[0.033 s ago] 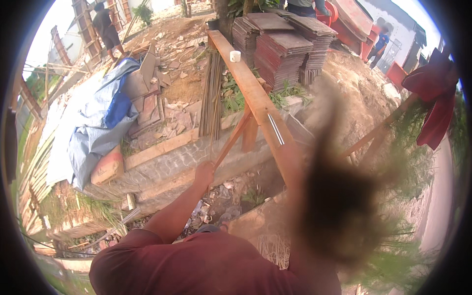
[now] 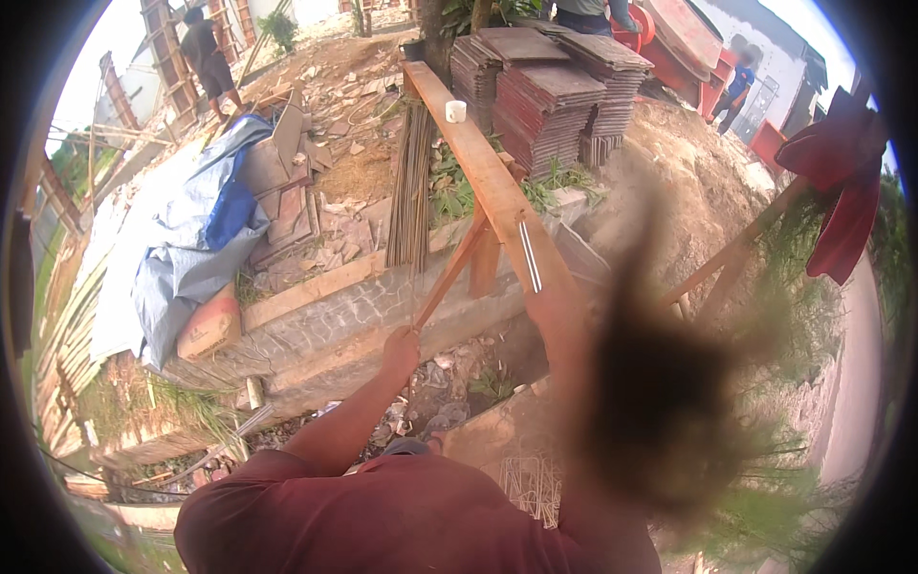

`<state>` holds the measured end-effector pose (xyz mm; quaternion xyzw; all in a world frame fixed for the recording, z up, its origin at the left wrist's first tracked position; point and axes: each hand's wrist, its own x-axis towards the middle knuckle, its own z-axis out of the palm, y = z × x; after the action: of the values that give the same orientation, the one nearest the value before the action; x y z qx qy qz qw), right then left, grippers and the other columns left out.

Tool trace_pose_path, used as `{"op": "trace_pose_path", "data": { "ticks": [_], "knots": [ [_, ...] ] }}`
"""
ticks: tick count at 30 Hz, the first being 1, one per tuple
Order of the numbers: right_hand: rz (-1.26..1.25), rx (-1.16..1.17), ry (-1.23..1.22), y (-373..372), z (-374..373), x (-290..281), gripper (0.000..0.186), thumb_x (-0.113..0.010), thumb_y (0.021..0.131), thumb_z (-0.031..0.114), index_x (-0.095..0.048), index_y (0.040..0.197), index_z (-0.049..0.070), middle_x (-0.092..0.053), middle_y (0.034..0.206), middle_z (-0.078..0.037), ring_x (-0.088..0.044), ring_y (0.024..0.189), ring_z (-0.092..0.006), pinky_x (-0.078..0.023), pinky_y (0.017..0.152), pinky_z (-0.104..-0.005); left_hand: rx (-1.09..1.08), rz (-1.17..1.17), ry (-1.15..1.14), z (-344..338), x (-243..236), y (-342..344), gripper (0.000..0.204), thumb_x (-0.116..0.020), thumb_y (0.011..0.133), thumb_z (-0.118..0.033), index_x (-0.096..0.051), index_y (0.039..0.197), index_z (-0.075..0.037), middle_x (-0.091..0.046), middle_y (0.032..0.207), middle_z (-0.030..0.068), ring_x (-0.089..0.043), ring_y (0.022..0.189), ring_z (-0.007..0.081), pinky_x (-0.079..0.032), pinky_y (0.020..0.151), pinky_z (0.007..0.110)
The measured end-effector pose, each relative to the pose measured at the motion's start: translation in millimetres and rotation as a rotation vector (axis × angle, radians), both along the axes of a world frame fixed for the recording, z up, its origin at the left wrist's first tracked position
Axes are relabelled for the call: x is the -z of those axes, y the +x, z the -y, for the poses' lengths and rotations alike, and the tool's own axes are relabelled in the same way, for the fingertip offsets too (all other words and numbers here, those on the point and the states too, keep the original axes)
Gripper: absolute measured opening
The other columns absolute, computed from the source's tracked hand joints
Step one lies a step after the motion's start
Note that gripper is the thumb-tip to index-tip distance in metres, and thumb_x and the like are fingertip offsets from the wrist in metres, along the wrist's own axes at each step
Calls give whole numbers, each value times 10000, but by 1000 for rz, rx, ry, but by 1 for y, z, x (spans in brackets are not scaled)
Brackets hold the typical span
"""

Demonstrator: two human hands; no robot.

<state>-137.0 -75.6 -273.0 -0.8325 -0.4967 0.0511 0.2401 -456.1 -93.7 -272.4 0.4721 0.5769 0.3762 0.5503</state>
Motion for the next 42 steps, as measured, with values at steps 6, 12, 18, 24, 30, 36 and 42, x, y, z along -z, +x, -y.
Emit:
{"op": "trace_pose_path", "data": {
  "ticks": [6,12,18,24,30,36,42],
  "knots": [
    [-855,-219,30,-106,42,-26,202,-666,788,118,-500,806,5,-516,565,-67,-502,435,-155,-402,406,-312,-77,-61,182,89,-12,14,215,-485,883,-133,-576,1031,-6,-545,656,83,-526,566,160,-410,535,342],
    [-1061,-412,131,-154,79,-65,194,-659,794,104,-506,847,-2,-596,659,-86,-568,572,-144,-443,515,-300,-92,-233,414,158,-25,17,249,-467,863,-98,-559,1077,-9,-576,683,155,-574,596,271,-431,582,400],
    [-951,-440,242,-164,87,-56,252,-662,807,124,-496,942,-8,-597,760,-84,-576,636,-136,-455,563,-299,-65,-290,608,206,-8,16,279,-453,870,-96,-540,1119,-7,-599,838,188,-597,706,299,-445,627,405],
    [-1236,-235,325,-166,109,-104,232,-633,833,102,-470,967,6,-579,818,-82,-588,605,-164,-469,531,-307,51,-177,515,226,-35,31,234,-433,886,-84,-514,1093,-10,-552,800,204,-555,662,342,-427,606,408],
    [-1346,-110,484,-136,134,-106,161,-614,843,116,-479,895,44,-523,593,-48,-515,464,-147,-403,428,-278,243,-57,406,253,-4,96,272,-452,922,-159,-431,1166,-42,-561,841,242,-570,802,428,-439,699,459],
    [-954,12,465,-49,248,-75,117,-607,822,101,-508,791,47,-510,562,-39,-461,441,-118,-365,411,-268,1130,-262,267,259,-2,71,488,-497,935,-334,-357,1332,-90,-613,998,192,-608,851,362,-461,753,438],
    [-914,122,482,-5,394,-56,125,-614,804,103,-517,811,24,-539,562,-59,-488,454,-122,-378,423,-274,776,-461,53,246,63,-37,560,-565,872,-328,-386,1336,-71,-634,1039,173,-627,912,310,-483,781,419]
  ]
}}
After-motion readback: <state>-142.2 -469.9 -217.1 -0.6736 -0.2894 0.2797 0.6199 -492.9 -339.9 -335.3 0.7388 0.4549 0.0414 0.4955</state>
